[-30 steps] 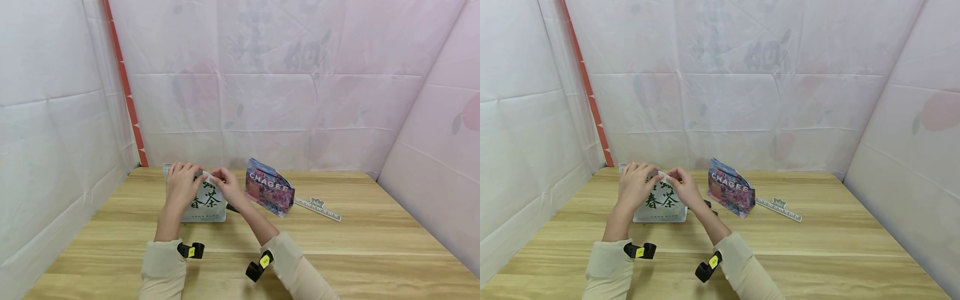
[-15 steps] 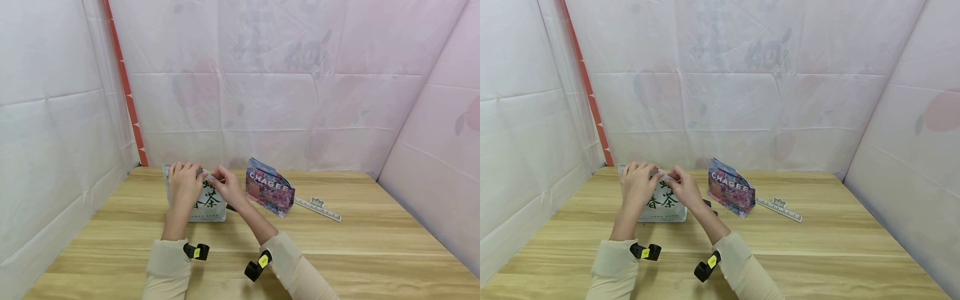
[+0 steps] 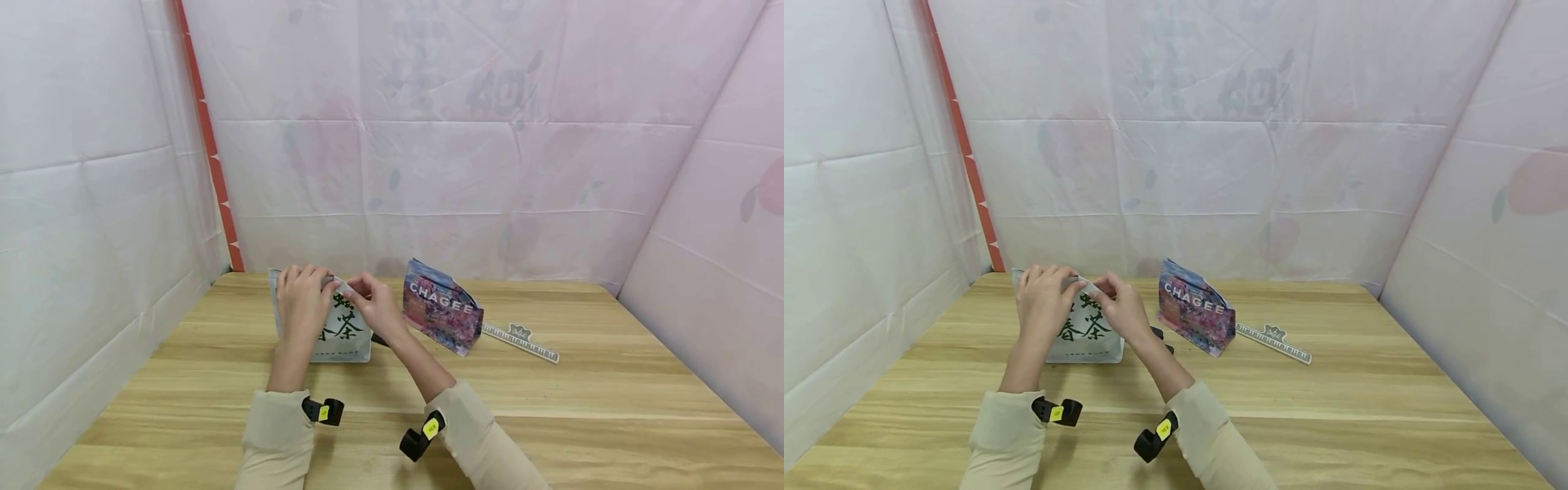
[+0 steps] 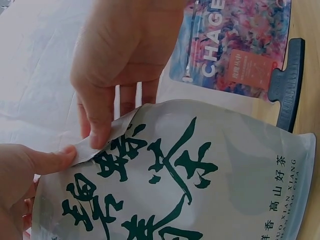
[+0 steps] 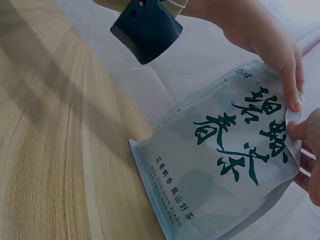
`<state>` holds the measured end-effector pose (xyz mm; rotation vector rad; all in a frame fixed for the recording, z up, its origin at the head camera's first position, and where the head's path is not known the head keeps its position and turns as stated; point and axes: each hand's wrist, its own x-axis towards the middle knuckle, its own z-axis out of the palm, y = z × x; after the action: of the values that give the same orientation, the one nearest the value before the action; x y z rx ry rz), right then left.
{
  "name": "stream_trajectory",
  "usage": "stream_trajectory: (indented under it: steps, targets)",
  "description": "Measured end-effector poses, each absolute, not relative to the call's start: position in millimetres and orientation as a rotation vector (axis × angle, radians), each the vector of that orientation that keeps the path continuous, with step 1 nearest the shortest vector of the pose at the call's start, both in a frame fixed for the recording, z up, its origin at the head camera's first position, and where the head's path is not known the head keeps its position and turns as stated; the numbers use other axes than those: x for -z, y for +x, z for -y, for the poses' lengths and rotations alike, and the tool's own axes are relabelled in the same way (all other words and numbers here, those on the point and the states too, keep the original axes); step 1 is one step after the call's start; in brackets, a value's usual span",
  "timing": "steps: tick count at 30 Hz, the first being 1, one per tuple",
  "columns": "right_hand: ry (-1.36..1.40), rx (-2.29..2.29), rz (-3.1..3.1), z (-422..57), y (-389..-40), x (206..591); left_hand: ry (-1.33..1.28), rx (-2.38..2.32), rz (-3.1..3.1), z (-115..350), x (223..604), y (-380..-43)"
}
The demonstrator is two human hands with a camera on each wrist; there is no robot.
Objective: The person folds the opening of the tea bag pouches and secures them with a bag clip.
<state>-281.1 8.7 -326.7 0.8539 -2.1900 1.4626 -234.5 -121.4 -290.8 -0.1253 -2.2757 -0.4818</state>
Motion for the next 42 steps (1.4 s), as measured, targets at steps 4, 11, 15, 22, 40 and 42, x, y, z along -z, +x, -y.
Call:
stream_trajectory:
  steps: [4, 11, 15, 22, 40, 42]
  targets:
    - [0.843, -1.446, 2.224, -10.7, -281.5, 326.6, -0.129, 0.478, 2.295, 121.5, 289.3, -234.0]
    - [0.833, -1.496, 2.182, -10.4, -281.6, 326.6, -0.137, 0.490, 2.303, 122.3, 289.5, -234.3]
    - [0.826, -1.494, 2.153, -9.7, -282.3, 328.7, -0.135, 0.490, 2.311, 122.5, 289.2, -233.5]
    - [0.838, -1.447, 2.178, -13.7, -283.7, 331.1, -0.136, 0.500, 2.329, 122.1, 288.9, -232.7]
    - [0.774, -1.339, 2.285, -19.6, -284.2, 330.1, -0.152, 0.493, 2.393, 127.1, 288.0, -232.8]
    - [0.792, -1.355, 2.311, -22.0, -284.0, 329.4, -0.157, 0.494, 2.401, 126.6, 287.3, -232.6]
